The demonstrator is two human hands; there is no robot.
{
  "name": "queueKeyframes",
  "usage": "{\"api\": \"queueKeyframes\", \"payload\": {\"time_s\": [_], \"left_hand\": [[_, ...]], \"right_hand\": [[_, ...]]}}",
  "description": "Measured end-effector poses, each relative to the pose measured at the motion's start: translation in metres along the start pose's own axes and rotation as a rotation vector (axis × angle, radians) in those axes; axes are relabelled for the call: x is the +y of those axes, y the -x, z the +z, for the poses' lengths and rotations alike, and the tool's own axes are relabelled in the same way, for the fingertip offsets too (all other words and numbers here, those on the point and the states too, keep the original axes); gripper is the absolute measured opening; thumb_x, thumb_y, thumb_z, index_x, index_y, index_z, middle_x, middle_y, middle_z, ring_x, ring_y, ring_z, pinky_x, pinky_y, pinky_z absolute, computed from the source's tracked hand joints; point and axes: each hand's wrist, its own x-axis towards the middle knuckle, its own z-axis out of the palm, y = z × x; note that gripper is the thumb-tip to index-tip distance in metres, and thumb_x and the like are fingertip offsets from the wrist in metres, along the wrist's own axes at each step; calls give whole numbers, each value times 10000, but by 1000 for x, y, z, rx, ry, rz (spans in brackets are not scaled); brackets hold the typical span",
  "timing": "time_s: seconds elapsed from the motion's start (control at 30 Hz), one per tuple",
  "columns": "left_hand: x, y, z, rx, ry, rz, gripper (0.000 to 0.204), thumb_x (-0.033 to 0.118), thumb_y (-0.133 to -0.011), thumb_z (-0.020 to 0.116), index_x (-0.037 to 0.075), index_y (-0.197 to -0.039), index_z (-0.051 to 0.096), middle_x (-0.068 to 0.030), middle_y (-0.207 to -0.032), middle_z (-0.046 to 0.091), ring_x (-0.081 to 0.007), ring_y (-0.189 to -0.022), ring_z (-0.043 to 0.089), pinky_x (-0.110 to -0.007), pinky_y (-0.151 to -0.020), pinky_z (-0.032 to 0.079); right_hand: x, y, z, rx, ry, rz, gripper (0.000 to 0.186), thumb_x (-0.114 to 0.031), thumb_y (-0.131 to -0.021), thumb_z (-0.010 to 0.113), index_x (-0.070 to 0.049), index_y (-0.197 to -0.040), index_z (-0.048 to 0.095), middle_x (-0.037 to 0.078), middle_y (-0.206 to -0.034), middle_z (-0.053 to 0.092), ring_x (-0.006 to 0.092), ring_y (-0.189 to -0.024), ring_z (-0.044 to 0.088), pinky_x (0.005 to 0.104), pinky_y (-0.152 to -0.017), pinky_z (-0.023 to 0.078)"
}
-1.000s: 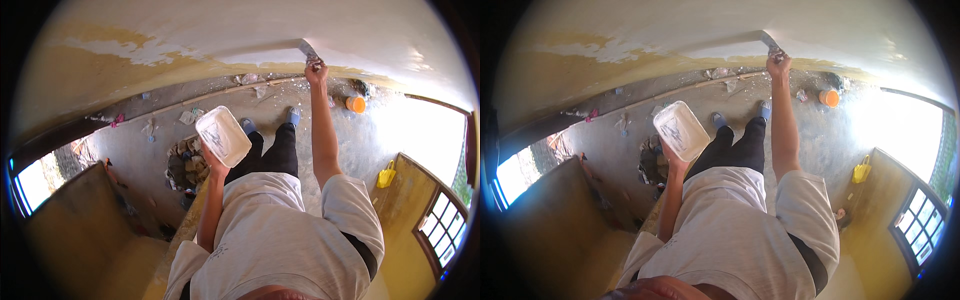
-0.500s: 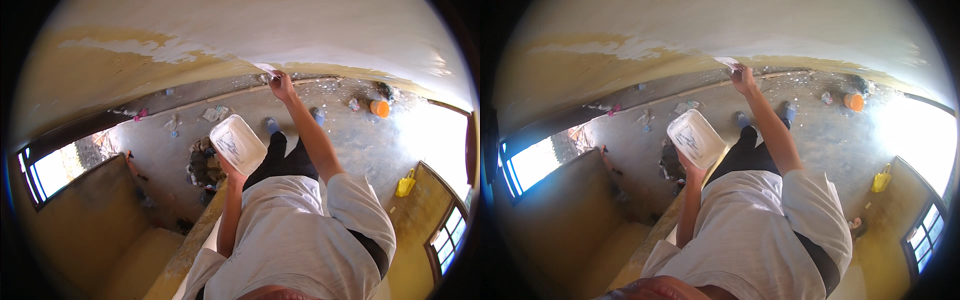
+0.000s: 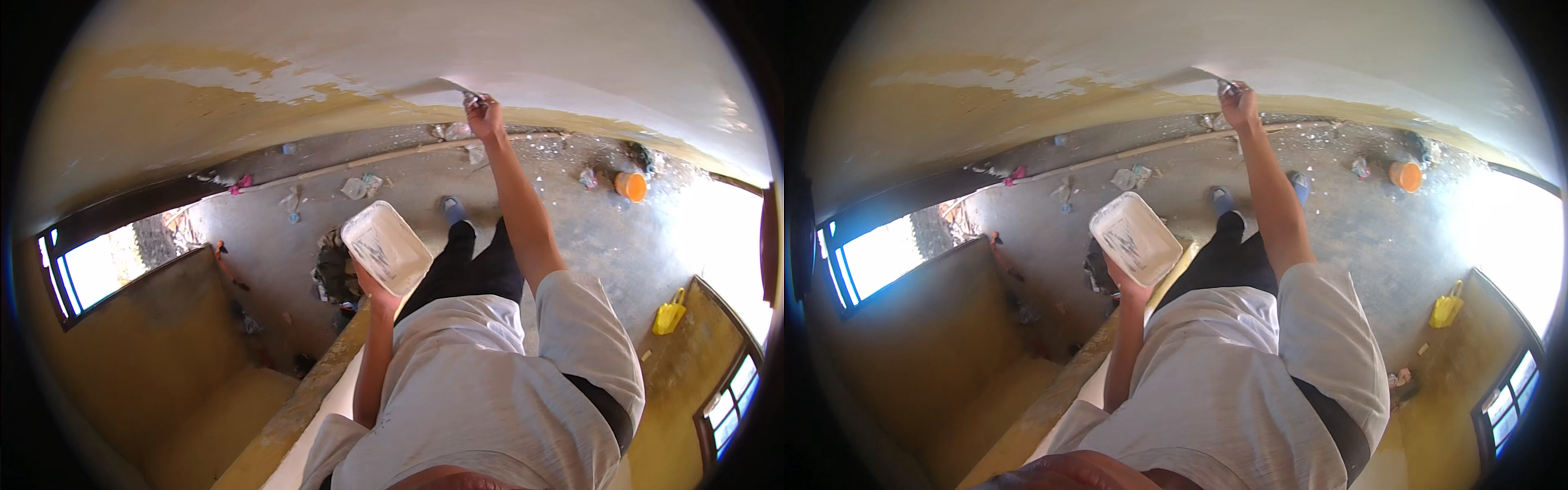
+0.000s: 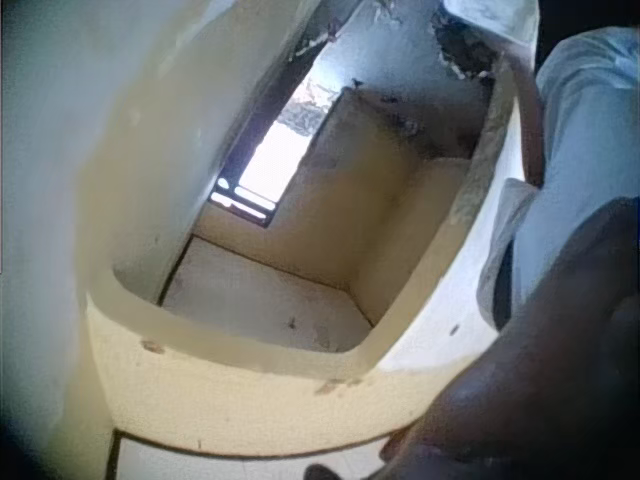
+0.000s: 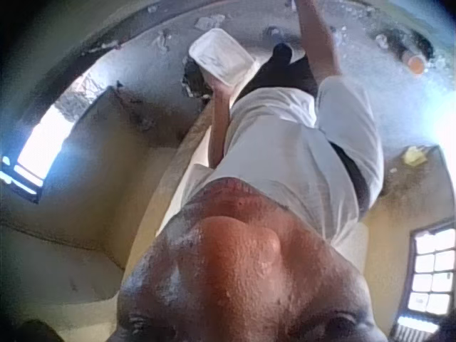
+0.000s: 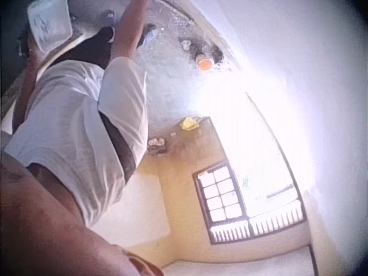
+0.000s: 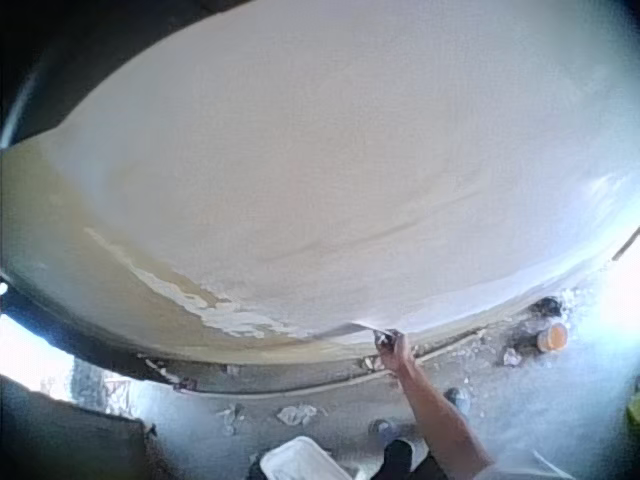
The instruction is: The person patches a damaged wall by dipping a putty knife into a container of white compound and spreading it over the surface of the wall.
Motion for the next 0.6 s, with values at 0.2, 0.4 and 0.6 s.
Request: {"api": "queueKeyframes", "payload": {"time_s": [0.2,0.4,0.6], "left_hand": [[-28,-20,52,-13,-48,-124,580,555,-979,369,174,-1408,456,-29,-1351,544,-251,-1211,551,-468,-1032,440],[-44,-29,63,-177,29,-282,565,537,-977,389,175,-1403,465,-28,-1344,552,-247,-1207,554,-467,-1028,445],[-42,-34,49,-156,63,-239,579,537,-976,396,171,-1422,445,-33,-1378,532,-256,-1237,535,-474,-1040,435]], "right_hand": [[-184,74,-13,-70,-120,-203,266,-104,-960,367,109,-998,521,147,-797,579,188,-684,559,250,-590,492],[-264,159,-36,19,-51,-388,253,-27,-891,500,136,-1081,543,154,-873,610,196,-732,587,251,-642,515],[-191,146,-88,27,214,-233,290,-147,-908,541,-32,-1173,554,82,-1085,638,176,-836,622,271,-662,519]]}}
